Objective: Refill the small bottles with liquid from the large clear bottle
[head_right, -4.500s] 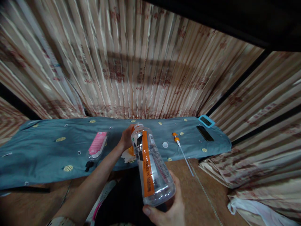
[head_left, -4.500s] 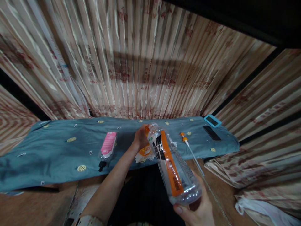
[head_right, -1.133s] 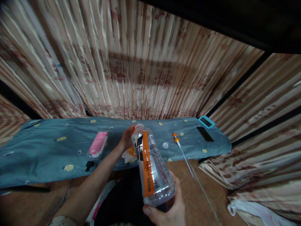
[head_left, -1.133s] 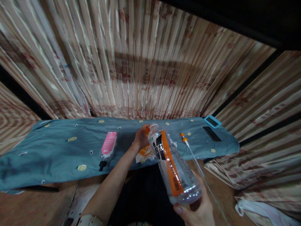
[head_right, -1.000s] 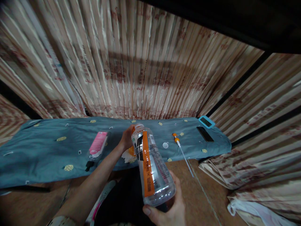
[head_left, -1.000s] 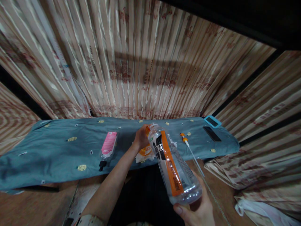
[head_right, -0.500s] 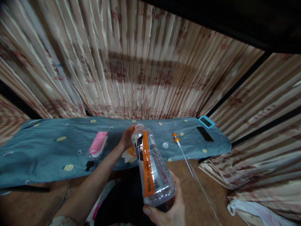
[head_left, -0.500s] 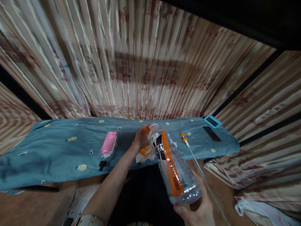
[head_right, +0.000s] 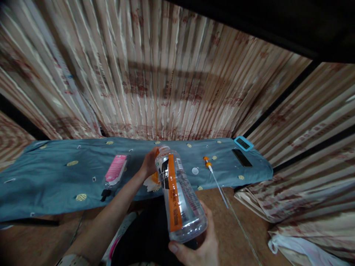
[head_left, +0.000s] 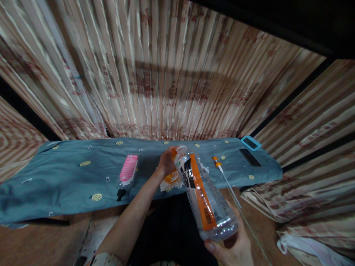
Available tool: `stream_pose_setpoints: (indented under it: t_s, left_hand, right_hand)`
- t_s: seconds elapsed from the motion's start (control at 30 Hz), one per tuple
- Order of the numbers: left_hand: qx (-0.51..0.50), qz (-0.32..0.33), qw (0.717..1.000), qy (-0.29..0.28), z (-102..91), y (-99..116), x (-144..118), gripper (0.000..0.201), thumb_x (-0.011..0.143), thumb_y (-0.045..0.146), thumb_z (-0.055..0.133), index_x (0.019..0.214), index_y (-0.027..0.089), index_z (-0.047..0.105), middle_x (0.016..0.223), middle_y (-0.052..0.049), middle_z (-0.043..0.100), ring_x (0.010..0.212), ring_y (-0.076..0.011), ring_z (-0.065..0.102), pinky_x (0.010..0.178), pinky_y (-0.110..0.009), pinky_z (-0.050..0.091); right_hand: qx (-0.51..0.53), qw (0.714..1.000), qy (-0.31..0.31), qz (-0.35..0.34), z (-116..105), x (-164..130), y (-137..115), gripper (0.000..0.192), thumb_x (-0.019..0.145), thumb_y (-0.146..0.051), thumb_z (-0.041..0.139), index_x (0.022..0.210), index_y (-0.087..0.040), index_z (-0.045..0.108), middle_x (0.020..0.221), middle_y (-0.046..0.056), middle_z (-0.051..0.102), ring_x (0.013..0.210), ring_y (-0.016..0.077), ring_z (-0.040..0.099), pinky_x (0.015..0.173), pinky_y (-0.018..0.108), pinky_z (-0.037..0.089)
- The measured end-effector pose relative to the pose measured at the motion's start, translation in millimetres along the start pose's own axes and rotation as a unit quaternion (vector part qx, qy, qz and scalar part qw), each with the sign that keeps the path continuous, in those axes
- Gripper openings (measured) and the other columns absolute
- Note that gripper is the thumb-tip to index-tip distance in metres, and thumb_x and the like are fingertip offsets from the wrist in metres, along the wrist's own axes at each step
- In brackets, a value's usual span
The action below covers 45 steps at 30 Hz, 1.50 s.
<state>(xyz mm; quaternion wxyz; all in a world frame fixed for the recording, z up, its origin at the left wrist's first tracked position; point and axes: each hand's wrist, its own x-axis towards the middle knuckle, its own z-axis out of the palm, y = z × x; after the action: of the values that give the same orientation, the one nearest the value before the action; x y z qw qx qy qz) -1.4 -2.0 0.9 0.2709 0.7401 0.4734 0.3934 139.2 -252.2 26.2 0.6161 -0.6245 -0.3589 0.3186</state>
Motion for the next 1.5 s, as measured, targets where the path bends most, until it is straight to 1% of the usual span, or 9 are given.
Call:
stream_pose_setpoints:
  t_s: [0.13,0.23,0.33,0.53,0.77,1.0,1.13,1.3,1.5]
  left_hand:
    - [0.007,0.004,1.000,-0.006,-0.3,2.2,0.3,0.027,0.082,0.023,0.068,0.108,0.017,0.069,0.112,-0.012,0.077,0.105,-0.0294,0.075,0.095,-0.043,0.062]
    - [0.011,0.012,1.000,-0.001,1.2,1.1,1.1,0.025,0.081,0.022,0.068,0.106,0.018,0.070,0.112,-0.012,0.077,0.105,-0.0289,0.075,0.095,-0.043,0.062]
    - [0.009,0.017,1.000,0.005,2.5,-0.9,1.7,0.028,0.079,0.023,0.071,0.106,0.019,0.069,0.111,-0.010,0.078,0.104,-0.0280,0.075,0.095,-0.041,0.062]
    - [0.003,-0.005,1.000,-0.004,2.8,-1.9,1.9,0.028,0.081,0.023,0.069,0.108,0.016,0.067,0.112,-0.013,0.077,0.105,-0.0303,0.075,0.095,-0.043,0.061]
    - [-0.014,-0.008,1.000,0.002,3.0,-2.9,2.1,0.030,0.077,0.022,0.070,0.106,0.016,0.066,0.109,-0.013,0.077,0.103,-0.0313,0.075,0.094,-0.043,0.061]
    - [-0.010,0.006,1.000,0.013,5.6,-8.4,1.9,0.029,0.077,0.025,0.071,0.106,0.019,0.065,0.106,-0.008,0.077,0.101,-0.0271,0.075,0.091,-0.037,0.061]
    - [-0.019,0.021,0.999,0.014,6.0,-10.0,2.4,0.030,0.077,0.025,0.072,0.106,0.020,0.066,0.107,-0.008,0.077,0.102,-0.0266,0.075,0.092,-0.037,0.061]
    - [-0.019,0.027,0.999,0.021,6.7,-11.9,3.3,0.027,0.076,0.024,0.073,0.102,0.020,0.067,0.103,-0.007,0.077,0.098,-0.0268,0.075,0.088,-0.037,0.062]
    - [-0.019,0.024,0.999,0.026,7.4,-14.0,3.0,0.028,0.076,0.026,0.073,0.102,0.020,0.066,0.100,-0.007,0.077,0.095,-0.0271,0.075,0.085,-0.037,0.062]
  right_hand:
    - [0.001,1.000,0.004,0.005,0.7,-0.5,-2.1,0.095,0.049,-0.072,0.092,0.125,-0.024,0.063,0.112,0.007,0.077,0.100,0.0284,0.075,0.086,0.033,0.059]
    - [0.002,1.000,0.011,0.005,-0.8,-0.2,2.2,0.098,0.048,-0.073,0.092,0.127,-0.024,0.062,0.113,0.009,0.077,0.100,0.0297,0.076,0.084,0.034,0.059]
    - [-0.008,1.000,0.001,-0.001,-3.2,0.8,6.8,0.097,0.051,-0.072,0.091,0.128,-0.024,0.060,0.112,0.009,0.077,0.097,0.0289,0.076,0.081,0.033,0.060]
    - [-0.013,1.000,-0.014,-0.008,-2.6,0.7,4.0,0.097,0.054,-0.075,0.089,0.130,-0.023,0.058,0.116,0.009,0.076,0.103,0.0282,0.075,0.087,0.032,0.059]
    - [0.011,1.000,-0.004,0.006,0.4,-1.4,-2.1,0.096,0.050,-0.072,0.092,0.127,-0.025,0.059,0.112,0.005,0.077,0.101,0.0229,0.075,0.088,0.025,0.056]
    - [0.006,1.000,-0.012,0.005,-1.5,0.4,0.4,0.095,0.052,-0.071,0.093,0.128,-0.025,0.059,0.112,0.006,0.078,0.099,0.0258,0.076,0.084,0.029,0.058]
    - [0.009,1.000,-0.015,0.000,-1.1,0.9,0.1,0.095,0.052,-0.071,0.092,0.128,-0.024,0.059,0.113,0.007,0.078,0.099,0.0264,0.077,0.085,0.029,0.058]
    - [-0.013,1.000,-0.004,-0.025,-1.5,1.9,0.5,0.094,0.052,-0.074,0.091,0.126,-0.025,0.061,0.114,0.007,0.078,0.102,0.0265,0.076,0.088,0.029,0.057]
    - [-0.011,0.999,-0.022,-0.023,-4.5,2.1,3.9,0.091,0.056,-0.070,0.091,0.129,-0.026,0.060,0.115,0.007,0.078,0.102,0.0268,0.076,0.089,0.030,0.057]
